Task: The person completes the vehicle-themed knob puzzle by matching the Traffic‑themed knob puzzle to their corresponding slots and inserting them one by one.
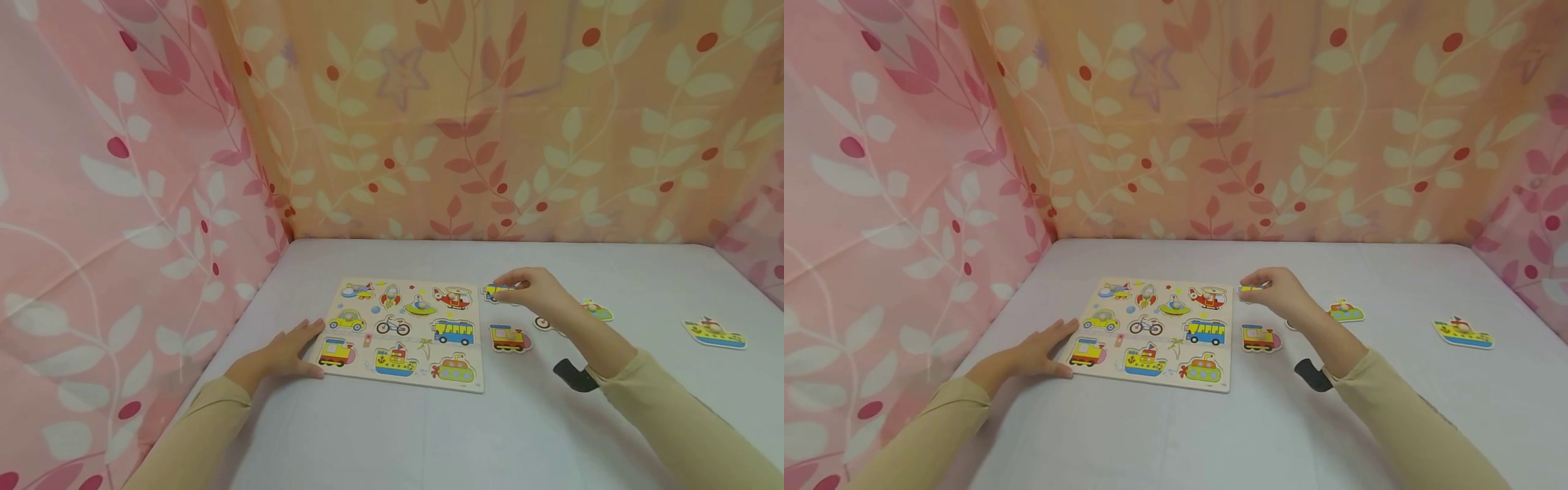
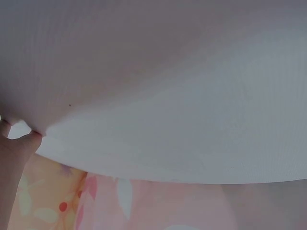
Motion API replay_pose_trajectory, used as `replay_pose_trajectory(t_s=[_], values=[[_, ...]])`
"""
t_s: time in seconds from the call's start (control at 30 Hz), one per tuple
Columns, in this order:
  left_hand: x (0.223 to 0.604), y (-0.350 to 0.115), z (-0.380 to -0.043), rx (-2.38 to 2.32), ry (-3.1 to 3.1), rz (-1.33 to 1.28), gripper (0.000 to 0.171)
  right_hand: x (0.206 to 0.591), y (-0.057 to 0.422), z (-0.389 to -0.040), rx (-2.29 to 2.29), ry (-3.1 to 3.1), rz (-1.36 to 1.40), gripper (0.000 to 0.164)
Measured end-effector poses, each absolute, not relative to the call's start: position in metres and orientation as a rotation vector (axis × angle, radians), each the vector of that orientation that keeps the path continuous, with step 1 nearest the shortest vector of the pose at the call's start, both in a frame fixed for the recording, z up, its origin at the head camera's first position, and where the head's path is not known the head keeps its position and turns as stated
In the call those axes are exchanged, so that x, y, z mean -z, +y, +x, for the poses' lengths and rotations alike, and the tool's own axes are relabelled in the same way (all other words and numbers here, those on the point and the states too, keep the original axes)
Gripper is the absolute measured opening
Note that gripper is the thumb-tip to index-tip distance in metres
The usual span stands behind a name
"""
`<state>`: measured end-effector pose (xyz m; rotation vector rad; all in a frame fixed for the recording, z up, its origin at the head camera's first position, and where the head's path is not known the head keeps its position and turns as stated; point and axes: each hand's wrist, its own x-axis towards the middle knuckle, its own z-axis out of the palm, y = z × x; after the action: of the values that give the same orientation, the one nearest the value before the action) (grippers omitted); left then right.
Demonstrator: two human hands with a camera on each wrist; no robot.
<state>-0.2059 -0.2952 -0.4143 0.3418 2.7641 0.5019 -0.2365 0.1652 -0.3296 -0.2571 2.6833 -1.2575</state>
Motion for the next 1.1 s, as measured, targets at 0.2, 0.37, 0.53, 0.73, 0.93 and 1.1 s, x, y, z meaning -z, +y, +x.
replay_pose_trajectory(t_s=[0.2,0.37,0.53,0.73,0.93,1.1], values=[[0.413,-0.296,-0.205,-0.507,2.760,0.344,0.108,0.332,0.176,-0.234,1.223,2.710,-0.226,0.047],[0.413,-0.296,-0.205,-0.516,2.753,0.348,0.108,0.334,0.188,-0.230,1.204,2.743,-0.219,0.048],[0.413,-0.296,-0.205,-0.523,2.758,0.346,0.109,0.337,0.199,-0.228,1.216,2.742,-0.195,0.050],[0.412,-0.296,-0.205,-0.525,2.760,0.355,0.110,0.347,0.212,-0.226,1.233,2.757,-0.155,0.052],[0.412,-0.296,-0.205,-0.513,2.761,0.346,0.110,0.360,0.224,-0.224,1.254,2.780,-0.135,0.053],[0.412,-0.296,-0.205,-0.511,2.758,0.350,0.110,0.370,0.234,-0.225,1.209,2.777,-0.103,0.051]])
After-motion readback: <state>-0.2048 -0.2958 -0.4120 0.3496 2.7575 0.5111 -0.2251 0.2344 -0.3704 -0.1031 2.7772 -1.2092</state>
